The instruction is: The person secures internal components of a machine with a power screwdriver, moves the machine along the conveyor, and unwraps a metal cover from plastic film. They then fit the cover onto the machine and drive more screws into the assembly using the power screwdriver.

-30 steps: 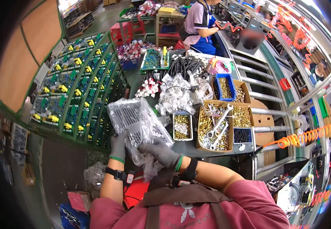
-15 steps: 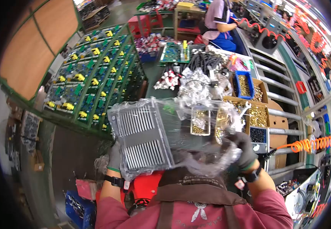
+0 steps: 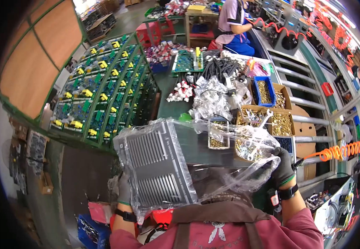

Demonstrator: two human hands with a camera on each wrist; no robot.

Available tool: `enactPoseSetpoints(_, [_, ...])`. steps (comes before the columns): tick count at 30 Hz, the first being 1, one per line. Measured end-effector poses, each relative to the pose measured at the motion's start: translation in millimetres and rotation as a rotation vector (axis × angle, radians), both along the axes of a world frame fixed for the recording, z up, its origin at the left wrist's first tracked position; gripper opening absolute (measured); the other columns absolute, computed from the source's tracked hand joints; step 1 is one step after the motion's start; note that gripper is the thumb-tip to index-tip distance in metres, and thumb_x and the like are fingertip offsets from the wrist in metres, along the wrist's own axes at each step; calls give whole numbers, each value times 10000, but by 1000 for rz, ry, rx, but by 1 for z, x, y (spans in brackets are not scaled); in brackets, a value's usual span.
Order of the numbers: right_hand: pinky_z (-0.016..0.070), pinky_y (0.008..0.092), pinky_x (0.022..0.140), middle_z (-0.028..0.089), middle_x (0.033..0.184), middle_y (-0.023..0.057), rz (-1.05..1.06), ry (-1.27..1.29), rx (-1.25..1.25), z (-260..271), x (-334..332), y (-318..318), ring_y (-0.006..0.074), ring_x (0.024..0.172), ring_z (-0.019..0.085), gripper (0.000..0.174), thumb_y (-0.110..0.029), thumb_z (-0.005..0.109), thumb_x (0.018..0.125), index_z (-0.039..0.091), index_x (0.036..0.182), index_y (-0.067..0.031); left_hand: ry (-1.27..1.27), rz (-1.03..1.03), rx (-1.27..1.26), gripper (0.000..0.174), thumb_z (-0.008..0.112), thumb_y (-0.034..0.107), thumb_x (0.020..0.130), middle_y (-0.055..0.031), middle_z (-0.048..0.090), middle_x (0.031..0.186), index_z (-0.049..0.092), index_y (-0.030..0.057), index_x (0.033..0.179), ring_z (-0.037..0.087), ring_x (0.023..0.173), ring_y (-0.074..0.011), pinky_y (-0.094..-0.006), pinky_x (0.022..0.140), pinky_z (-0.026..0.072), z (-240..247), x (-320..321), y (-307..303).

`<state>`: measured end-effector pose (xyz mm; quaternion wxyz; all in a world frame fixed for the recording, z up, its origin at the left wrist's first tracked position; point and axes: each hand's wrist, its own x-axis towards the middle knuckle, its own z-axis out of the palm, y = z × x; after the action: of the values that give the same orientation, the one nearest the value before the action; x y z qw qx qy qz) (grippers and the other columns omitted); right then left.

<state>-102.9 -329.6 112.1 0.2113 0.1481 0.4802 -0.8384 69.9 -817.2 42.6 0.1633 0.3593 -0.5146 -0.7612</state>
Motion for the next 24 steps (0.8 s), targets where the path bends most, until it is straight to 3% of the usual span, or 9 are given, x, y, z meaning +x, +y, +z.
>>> enactPoseSetpoints(2, [449,243,687,585,795,28,-37,-77,61,-26,7,16,138,730,536,126,-172,481,830,571,836,-84,-32,7,102,353,548,386,920,-51,627,919,614,61,1042,606,797,-152,-315,713,494,-11,14,-14])
enactPoseSetpoints(5, [453,262,728,624,927,31,397,25,350,-57,12,42,128,821,557,259,-122,554,856,590,1091,-17,18,-52,70,344,562,372,909,-77,633,915,615,46,1007,618,799,-178,-321,723,511,30,20,-7])
enactPoseSetpoints(6, [458,288,800,625,1004,67,740,-109,661,-12,8,35,162,900,571,366,-104,629,833,539,1168,15,29,-69,91,363,571,373,902,-91,638,933,612,33,1021,624,819,-192,-322,742,515,36,20,-11])
enactPoseSetpoints(7, [450,307,856,609,1077,100,782,227,787,-8,4,33,186,981,564,454,-128,660,823,496,1220,18,27,-33,81,418,594,383,880,-123,646,964,602,1,1046,632,862,-237,-347,778,521,31,23,-21])
enactPoseSetpoints(8, [441,327,911,594,1149,132,813,574,903,-5,-1,30,211,1062,557,547,-152,691,813,453,1273,22,31,-35,79,418,594,383,880,-123,646,964,602,1,1046,632,862,-237,-347,778,521,46,16,-11])
enactPoseSetpoints(12, [385,358,1014,512,1284,208,466,968,627,71,-26,-65,262,1213,486,789,-306,762,757,360,1342,37,131,-233,107,486,606,388,870,-139,629,1037,562,-20,1131,629,920,-249,-364,805,521,86,2,6])
enactPoseSetpoints(17, [465,369,848,582,1089,203,486,1204,910,50,-20,-167,235,1009,576,561,-352,645,867,451,1244,16,124,-318,-136,491,609,368,873,-131,609,1081,533,-14,1171,625,933,-233,-360,805,525,82,-12,5])
enactPoseSetpoints(19, [463,337,728,576,903,133,521,755,331,37,-22,-176,178,816,554,384,-340,572,920,501,1099,-8,171,-300,-41,474,610,344,878,-125,603,1092,524,-9,1182,624,929,-235,-352,802,526,84,-16,15])
enactPoseSetpoints(24, [437,279,607,497,725,42,436,759,170,36,-3,-182,101,669,452,146,-165,515,951,495,927,-23,-21,-534,-170,547,513,422,920,-125,574,1159,440,31,1295,597,996,-236,-363,856,504,67,-20,0])
